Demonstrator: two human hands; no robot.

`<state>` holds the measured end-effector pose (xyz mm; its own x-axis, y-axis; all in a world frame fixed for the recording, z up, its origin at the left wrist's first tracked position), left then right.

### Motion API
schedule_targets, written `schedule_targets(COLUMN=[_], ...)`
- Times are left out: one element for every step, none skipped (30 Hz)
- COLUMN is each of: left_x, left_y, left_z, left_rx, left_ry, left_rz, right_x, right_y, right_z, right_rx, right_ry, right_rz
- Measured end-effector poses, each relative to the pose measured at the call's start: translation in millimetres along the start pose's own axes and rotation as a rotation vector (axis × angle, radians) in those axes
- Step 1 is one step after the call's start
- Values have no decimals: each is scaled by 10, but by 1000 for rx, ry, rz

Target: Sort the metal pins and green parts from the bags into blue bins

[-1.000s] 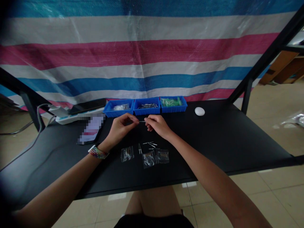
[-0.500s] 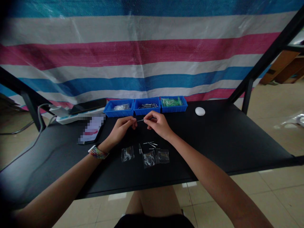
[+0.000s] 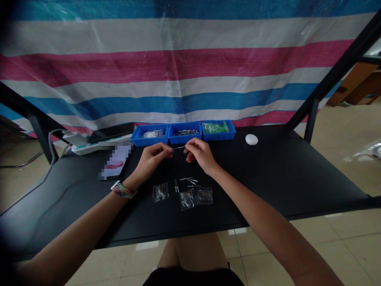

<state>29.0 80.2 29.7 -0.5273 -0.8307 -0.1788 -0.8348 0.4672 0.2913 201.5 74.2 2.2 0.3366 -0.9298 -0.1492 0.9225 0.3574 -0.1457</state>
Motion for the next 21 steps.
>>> schedule_targets(left_x=[2, 3, 4, 4, 4, 5, 5, 6, 7, 7, 8, 9, 9, 9, 8, 6, 5, 4, 3, 2, 0], left_y=[-1, -7, -15, -25, -34, -41, -45, -46, -45, -44, -43, -42, -42, -42, -44, -47, -48, -47, -47, -53, -73], left_z=[-5, -10, -14, -19, -24, -29, -32, -31, -28, -22, -16, -10, -6, -3, 1, 7, 14, 21, 26, 26, 19], left_rx=[-2, -3, -4, -4, -7, -12, -16, -19, -18, -13, -4, 6, 16, 23, 30, 38, 47, 54, 53, 41, 11], left_ry=[-2, -2, -2, -2, -3, -4, -4, -3, 0, 2, 4, 4, 4, 2, 3, 3, 4, 4, 3, 1, -5], left_rz=[-1, 4, 9, 17, 24, 28, 31, 31, 31, 30, 29, 29, 29, 31, 33, 37, 40, 39, 40, 46, 64], right_x=[1, 2, 1, 0, -1, -2, -2, -2, 0, 2, 5, 8, 10, 11, 10, 6, -1, -9, -16, -20, -17], right_y=[-3, -8, -16, -27, -41, -56, -70, -81, -87, -89, -88, -85, -83, -81, -78, -74, -61, -34, 12, 78, 160], right_z=[-12, -26, -43, -59, -74, -83, -88, -87, -84, -80, -76, -72, -68, -60, -47, -29, -3, 34, 85, 148, 219], right_rx=[-1, -4, -9, -18, -30, -40, -47, -49, -46, -39, -31, -24, -17, -9, 0, 13, 29, 51, 83, 125, 179], right_ry=[-14, -28, -43, -55, -66, -72, -75, -75, -74, -73, -72, -70, -66, -59, -48, -33, -12, 17, 55, 101, 151], right_rz=[0, 1, 6, 14, 26, 39, 52, 63, 71, 73, 73, 70, 66, 62, 59, 55, 47, 30, 0, -45, -101])
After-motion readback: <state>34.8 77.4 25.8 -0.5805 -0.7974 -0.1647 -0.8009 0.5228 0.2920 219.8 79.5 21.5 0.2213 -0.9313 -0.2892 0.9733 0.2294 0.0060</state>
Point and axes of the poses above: each hand's wrist, its own x-axis away from the middle knuckle, its own y-axis out of the back of the hand, z = x × y, the point moved 10 cm from there along -x, towards the middle knuckle, and after that the axes turned 15 degrees about z, right-handed, at the moved point
